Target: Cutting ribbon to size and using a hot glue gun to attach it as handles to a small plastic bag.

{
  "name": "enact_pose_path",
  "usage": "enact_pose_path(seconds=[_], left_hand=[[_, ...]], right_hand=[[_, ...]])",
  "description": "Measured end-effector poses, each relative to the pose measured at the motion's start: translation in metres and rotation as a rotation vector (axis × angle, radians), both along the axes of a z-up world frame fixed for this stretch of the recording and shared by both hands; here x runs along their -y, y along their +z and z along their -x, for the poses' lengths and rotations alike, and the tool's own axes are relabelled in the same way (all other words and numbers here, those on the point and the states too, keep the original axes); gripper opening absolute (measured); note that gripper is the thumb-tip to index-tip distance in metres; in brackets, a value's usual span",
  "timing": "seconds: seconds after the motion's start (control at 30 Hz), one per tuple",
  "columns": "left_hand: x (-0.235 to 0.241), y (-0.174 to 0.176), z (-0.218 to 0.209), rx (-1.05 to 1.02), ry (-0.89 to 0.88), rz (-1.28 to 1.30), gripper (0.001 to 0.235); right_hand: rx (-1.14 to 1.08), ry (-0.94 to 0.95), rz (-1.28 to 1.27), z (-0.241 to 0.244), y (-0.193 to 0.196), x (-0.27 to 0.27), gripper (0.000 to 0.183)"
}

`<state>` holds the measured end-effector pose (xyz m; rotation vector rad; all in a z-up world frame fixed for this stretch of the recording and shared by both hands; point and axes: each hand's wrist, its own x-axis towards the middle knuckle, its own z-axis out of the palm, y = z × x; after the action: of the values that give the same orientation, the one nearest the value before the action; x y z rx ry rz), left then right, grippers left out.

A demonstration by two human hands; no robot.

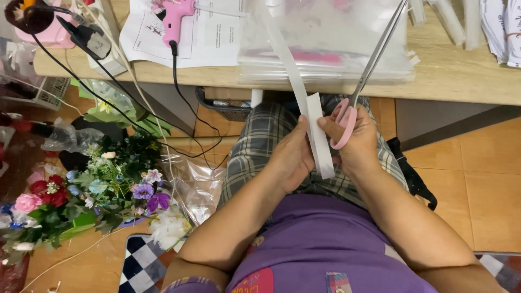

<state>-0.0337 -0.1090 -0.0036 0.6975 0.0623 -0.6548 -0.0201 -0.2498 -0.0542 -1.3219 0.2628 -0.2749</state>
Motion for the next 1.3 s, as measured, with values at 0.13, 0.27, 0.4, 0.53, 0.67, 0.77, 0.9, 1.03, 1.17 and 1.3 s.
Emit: enact_pose_path(seconds=[0.13, 0.27, 0.4, 0.53, 0.67, 0.77, 0.9, 1.03, 1.17, 1.3], left_hand=[[0.0, -0.007, -0.002, 0.013, 0.003, -0.069, 0.071], [0.0, -0.018, -0.005, 0.053, 0.005, -0.086, 0.07], [0.0, -0.018, -0.006, 0.039, 0.034, -0.061, 0.07], [-0.002, -0.014, -0.006, 0.039, 0.048, -0.086, 0.071], [-0.001, -0.027, -0.009, 0.02, 0.071, -0.088, 0.065], [0.001, -0.038, -0.01, 0.007, 0.091, -0.093, 0.061], [0.0, -0.03, -0.008, 0.042, 0.083, -0.129, 0.058], [0.0, -0.03, -0.008, 0.036, 0.083, -0.107, 0.055], [0.0, -0.032, -0.007, 0.015, 0.078, -0.093, 0.052], [-0.002, -0.024, -0.007, 0.028, 0.075, -0.083, 0.048]], right_hand=[[0.018, -0.006, 0.014, -0.004, 0.003, -0.004, 0.036], [0.041, 0.042, 0.057, -0.006, 0.011, -0.009, 0.036], [0.036, 0.058, 0.096, -0.007, 0.019, -0.013, 0.035], [0.051, 0.085, 0.119, -0.013, 0.017, -0.012, 0.036], [0.074, 0.093, 0.118, -0.02, 0.007, -0.011, 0.037], [0.087, 0.087, 0.119, -0.02, 0.007, -0.013, 0.038], [0.102, 0.087, 0.109, -0.023, 0.003, -0.01, 0.038], [0.134, 0.083, 0.12, -0.029, 0.0, -0.006, 0.039], [0.147, 0.089, 0.118, -0.032, -0.005, -0.003, 0.039], [0.148, 0.098, 0.122, -0.028, -0.002, -0.004, 0.04]])
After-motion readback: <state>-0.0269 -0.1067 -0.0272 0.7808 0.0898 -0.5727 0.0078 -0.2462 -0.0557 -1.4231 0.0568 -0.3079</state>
